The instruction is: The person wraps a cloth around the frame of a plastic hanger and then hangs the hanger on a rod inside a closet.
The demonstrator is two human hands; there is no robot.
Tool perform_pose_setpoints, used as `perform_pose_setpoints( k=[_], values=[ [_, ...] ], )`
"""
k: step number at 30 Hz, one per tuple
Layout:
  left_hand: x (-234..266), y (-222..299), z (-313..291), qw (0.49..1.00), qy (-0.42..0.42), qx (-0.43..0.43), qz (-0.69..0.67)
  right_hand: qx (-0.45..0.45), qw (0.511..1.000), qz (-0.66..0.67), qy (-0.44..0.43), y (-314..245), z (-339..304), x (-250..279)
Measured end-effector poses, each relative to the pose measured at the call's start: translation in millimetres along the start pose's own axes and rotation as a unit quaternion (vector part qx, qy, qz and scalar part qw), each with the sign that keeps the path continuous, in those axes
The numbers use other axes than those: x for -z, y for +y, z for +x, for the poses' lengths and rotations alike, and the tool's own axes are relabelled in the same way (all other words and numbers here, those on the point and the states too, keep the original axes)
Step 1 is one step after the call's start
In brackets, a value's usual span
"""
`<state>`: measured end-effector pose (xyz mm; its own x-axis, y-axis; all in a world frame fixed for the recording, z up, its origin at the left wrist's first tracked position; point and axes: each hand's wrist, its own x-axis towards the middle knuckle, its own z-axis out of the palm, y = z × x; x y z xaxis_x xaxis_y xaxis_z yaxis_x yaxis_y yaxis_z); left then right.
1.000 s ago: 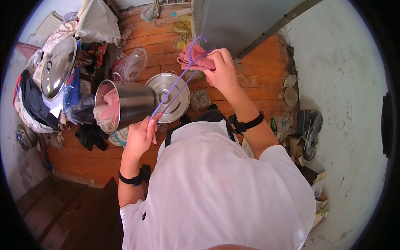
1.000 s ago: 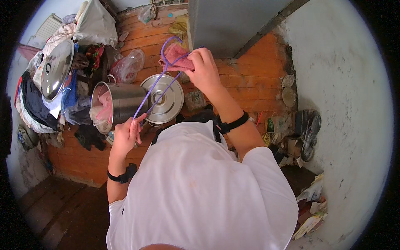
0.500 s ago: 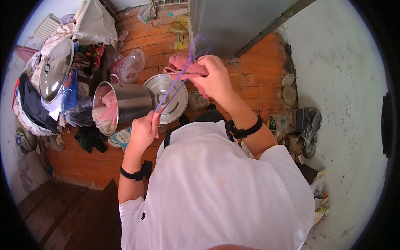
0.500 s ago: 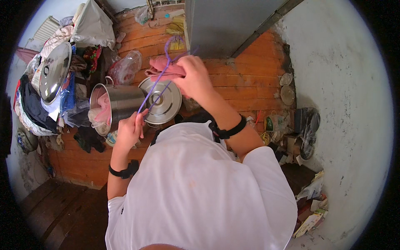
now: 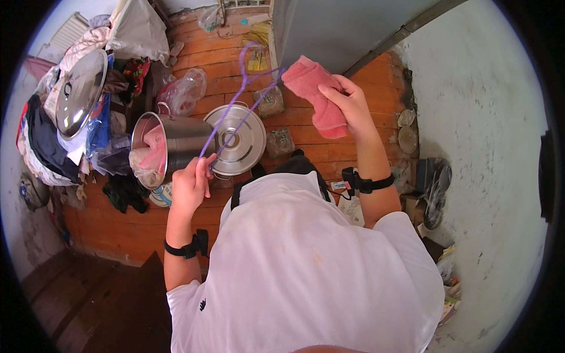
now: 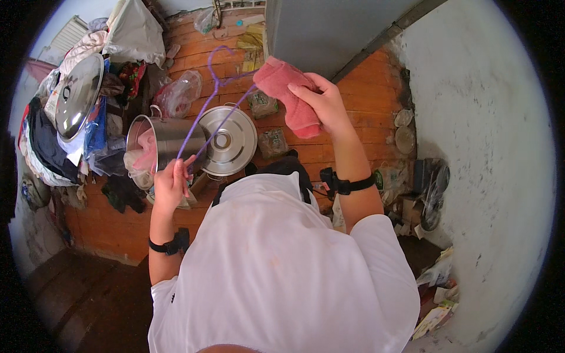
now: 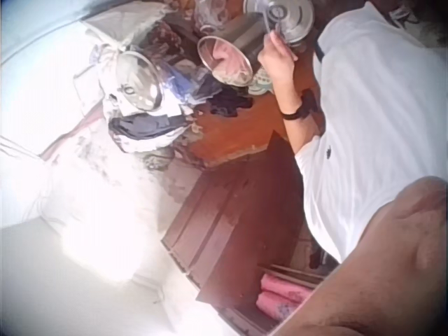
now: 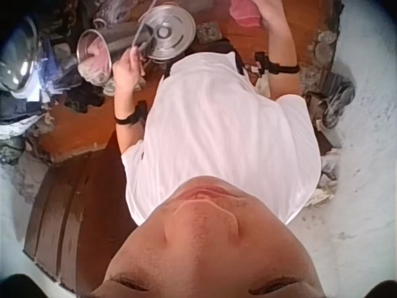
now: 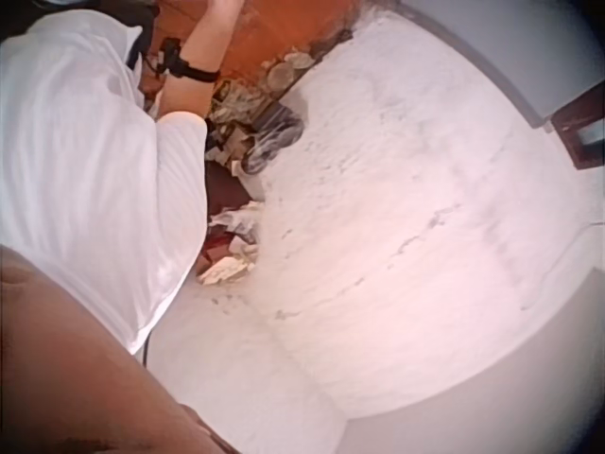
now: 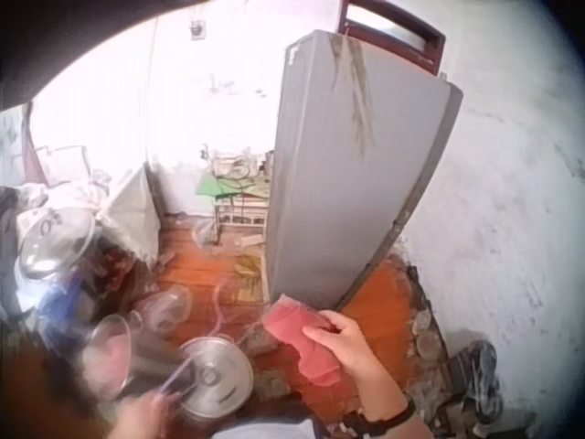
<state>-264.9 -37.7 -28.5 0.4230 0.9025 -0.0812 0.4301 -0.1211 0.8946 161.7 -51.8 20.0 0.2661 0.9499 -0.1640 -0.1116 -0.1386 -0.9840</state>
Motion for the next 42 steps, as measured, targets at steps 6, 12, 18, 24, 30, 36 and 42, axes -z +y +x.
perform_pose_setpoints(
  k=[6, 12, 18, 24, 30, 36, 42],
  values=[
    [-11.5, 22.8, 10.3, 0.987, -0.06, -0.069, 0.133, 0.382, 0.801, -0.457, 0.055, 26.8, 18.3, -37.0],
    [-14.3, 8.6, 15.3, 0.956, -0.019, -0.151, 0.252, 0.333, 0.847, -0.411, 0.055, 34.0, 13.7, -67.4],
    [-19.4, 1.8, 11.5, 0.94, -0.032, -0.169, 0.295, 0.326, 0.843, -0.42, 0.081, 31.5, 19.9, -63.1],
    [-19.5, 0.3, 7.5, 0.956, -0.057, -0.094, 0.273, 0.181, 0.942, -0.282, 0.0, 27.0, 27.3, -53.3],
    [-12.0, -4.8, 4.4, 0.946, -0.035, -0.138, 0.293, 0.046, 0.994, 0.099, 0.019, 37.6, 29.2, -53.4],
    [-17.8, -4.1, 8.2, 0.944, 0.035, -0.208, 0.253, -0.098, 0.959, 0.266, -0.025, 41.7, 33.9, -52.4],
    [-18.4, -9.1, 12.8, 0.946, 0.028, -0.214, 0.243, -0.138, 0.94, 0.306, -0.058, 57.9, 41.3, -43.1]
  ],
)
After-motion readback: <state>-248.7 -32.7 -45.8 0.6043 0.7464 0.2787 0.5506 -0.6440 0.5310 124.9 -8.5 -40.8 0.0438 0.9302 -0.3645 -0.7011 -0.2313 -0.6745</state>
